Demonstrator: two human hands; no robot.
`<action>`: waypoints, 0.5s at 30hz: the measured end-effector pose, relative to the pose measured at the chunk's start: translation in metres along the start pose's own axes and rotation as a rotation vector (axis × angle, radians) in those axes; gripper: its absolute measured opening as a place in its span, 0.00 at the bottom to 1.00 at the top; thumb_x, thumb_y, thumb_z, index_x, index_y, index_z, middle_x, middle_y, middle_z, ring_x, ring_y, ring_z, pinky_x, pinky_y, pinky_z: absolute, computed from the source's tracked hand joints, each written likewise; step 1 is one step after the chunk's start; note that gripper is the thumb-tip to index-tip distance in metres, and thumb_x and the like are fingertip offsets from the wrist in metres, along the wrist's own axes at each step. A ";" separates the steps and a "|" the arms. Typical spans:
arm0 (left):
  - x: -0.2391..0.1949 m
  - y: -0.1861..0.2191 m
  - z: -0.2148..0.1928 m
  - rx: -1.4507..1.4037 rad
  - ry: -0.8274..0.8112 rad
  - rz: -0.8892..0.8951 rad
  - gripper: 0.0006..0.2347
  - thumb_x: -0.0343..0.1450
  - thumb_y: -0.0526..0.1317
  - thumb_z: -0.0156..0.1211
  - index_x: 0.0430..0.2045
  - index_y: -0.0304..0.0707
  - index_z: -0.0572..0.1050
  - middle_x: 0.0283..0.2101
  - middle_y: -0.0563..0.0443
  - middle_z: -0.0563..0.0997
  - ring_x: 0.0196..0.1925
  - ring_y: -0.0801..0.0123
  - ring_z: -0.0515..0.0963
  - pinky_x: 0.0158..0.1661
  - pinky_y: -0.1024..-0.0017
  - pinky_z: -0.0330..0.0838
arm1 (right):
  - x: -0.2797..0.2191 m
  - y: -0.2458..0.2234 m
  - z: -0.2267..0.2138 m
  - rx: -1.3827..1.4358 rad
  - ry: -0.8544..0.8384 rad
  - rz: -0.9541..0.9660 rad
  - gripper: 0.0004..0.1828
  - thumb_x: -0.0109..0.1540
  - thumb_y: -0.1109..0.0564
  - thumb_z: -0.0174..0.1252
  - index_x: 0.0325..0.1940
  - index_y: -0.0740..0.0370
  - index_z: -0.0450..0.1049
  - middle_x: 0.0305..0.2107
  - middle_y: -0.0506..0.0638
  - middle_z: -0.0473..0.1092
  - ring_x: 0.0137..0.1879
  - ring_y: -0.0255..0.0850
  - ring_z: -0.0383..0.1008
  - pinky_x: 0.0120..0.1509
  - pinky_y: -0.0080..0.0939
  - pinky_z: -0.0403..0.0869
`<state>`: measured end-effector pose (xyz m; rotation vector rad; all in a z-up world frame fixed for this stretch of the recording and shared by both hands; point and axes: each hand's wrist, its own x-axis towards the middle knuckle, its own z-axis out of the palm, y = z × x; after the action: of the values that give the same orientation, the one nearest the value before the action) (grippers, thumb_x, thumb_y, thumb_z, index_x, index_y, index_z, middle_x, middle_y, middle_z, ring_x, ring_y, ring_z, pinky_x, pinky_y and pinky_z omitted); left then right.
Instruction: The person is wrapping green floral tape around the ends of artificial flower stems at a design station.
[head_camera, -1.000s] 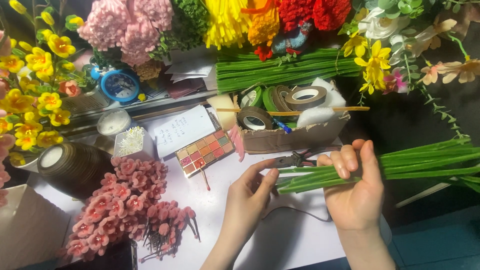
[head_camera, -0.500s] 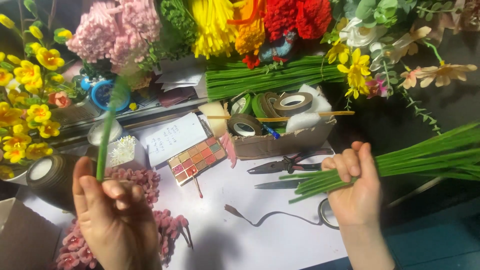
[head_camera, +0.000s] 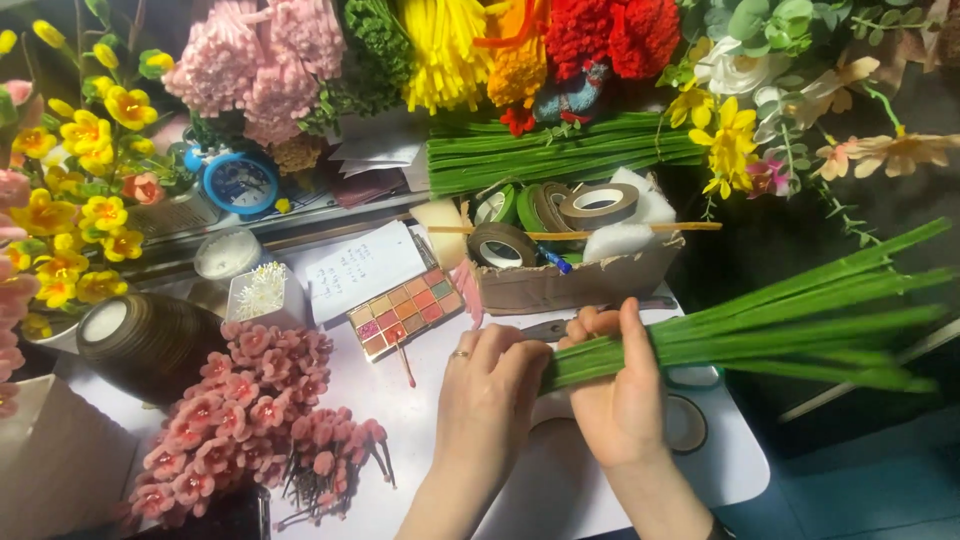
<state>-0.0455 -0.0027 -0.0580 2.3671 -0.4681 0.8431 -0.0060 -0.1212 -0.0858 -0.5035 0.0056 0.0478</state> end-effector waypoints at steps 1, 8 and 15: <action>-0.001 -0.002 0.002 0.013 -0.024 0.044 0.03 0.69 0.34 0.51 0.32 0.40 0.71 0.33 0.50 0.72 0.32 0.56 0.69 0.34 0.63 0.61 | 0.001 0.003 0.000 0.018 0.049 -0.044 0.18 0.64 0.46 0.48 0.26 0.60 0.68 0.25 0.46 0.59 0.32 0.36 0.57 0.39 0.35 0.60; -0.003 -0.030 0.030 0.615 0.000 0.321 0.10 0.68 0.38 0.48 0.42 0.49 0.71 0.25 0.58 0.65 0.20 0.68 0.65 0.22 0.71 0.57 | 0.033 0.014 -0.013 0.100 0.272 0.282 0.14 0.60 0.46 0.53 0.44 0.54 0.72 0.30 0.45 0.67 0.40 0.35 0.70 0.42 0.28 0.69; 0.003 -0.076 0.047 0.398 -0.192 0.172 0.22 0.66 0.49 0.58 0.53 0.44 0.66 0.33 0.48 0.67 0.21 0.56 0.69 0.21 0.62 0.63 | -0.010 -0.027 0.016 -0.164 0.343 0.394 0.04 0.55 0.69 0.49 0.32 0.77 0.66 0.38 0.64 0.69 0.55 0.53 0.70 0.70 0.53 0.65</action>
<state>0.0155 0.0267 -0.1162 2.8228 -0.6388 0.8515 -0.0149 -0.1371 -0.0584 -0.6638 0.4401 0.3490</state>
